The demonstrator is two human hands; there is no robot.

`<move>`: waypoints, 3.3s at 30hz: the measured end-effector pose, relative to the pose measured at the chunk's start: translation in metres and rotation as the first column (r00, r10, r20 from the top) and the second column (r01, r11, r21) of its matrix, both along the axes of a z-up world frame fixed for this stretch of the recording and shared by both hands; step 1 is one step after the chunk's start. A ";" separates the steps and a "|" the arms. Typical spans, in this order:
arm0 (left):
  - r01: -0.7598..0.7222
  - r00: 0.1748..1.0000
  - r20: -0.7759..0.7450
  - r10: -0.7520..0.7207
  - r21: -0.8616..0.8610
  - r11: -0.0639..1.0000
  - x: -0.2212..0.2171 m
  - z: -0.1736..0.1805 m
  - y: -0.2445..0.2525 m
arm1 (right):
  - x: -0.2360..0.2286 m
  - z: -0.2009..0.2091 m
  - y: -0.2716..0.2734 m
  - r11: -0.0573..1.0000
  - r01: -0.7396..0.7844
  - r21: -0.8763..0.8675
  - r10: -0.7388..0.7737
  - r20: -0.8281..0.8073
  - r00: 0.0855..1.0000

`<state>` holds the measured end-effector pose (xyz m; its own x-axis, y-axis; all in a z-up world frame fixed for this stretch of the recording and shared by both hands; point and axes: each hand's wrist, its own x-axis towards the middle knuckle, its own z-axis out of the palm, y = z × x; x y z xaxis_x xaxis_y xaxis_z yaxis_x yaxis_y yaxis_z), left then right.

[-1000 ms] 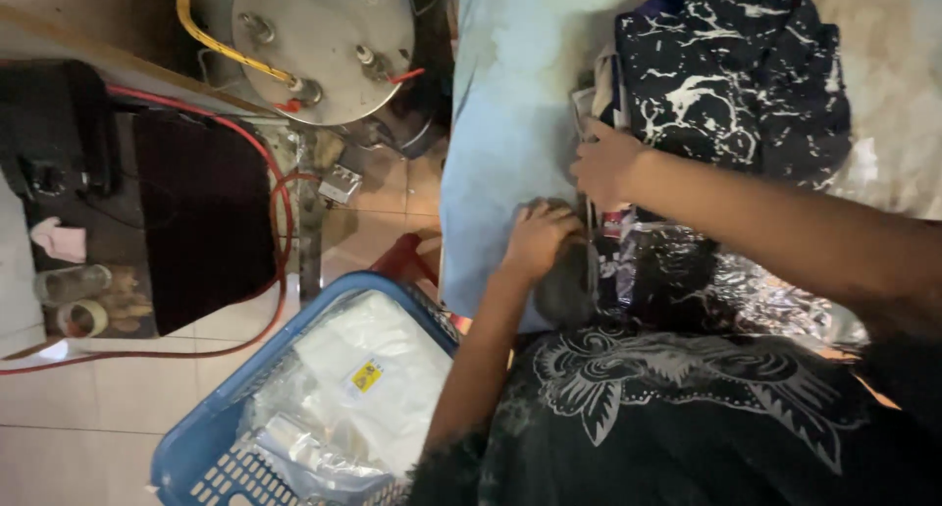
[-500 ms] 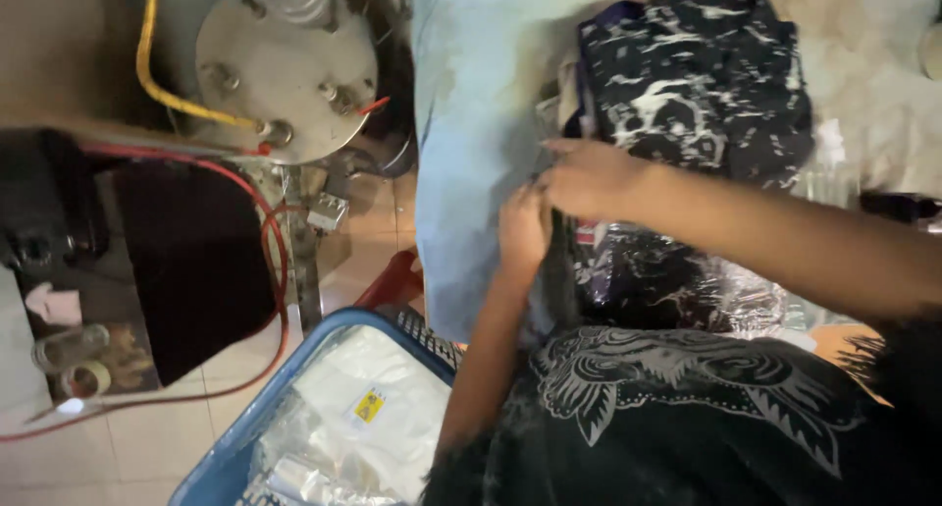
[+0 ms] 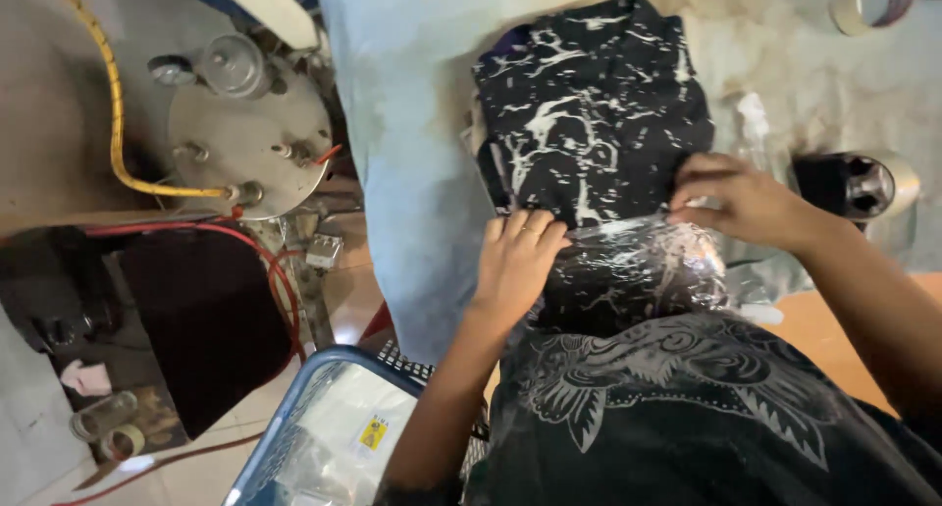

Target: The person retrieves a clear plastic bag from a blue basket and places a folded black and white patterned garment into it. They then seal the bag using a handheld heat sealer and apply clear tape to secure the package.

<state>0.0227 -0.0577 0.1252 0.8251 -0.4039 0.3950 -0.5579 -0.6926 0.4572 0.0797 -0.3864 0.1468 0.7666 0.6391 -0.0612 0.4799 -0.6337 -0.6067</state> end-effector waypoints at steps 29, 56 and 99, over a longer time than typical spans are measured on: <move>-0.419 0.810 -0.575 0.113 -0.435 0.797 -0.004 -0.111 0.037 | 0.000 -0.142 -0.092 0.904 0.413 0.111 -0.264 -0.616 0.742; -0.650 0.628 -0.771 -0.107 -0.595 0.473 0.006 -0.115 -0.013 | 0.170 -0.126 -0.009 0.616 0.782 0.093 -0.273 -0.906 0.323; -0.614 0.481 -0.871 0.096 -0.257 0.747 0.085 -0.130 -0.008 | 0.052 -0.109 -0.013 0.417 0.902 0.110 -0.452 -0.836 0.311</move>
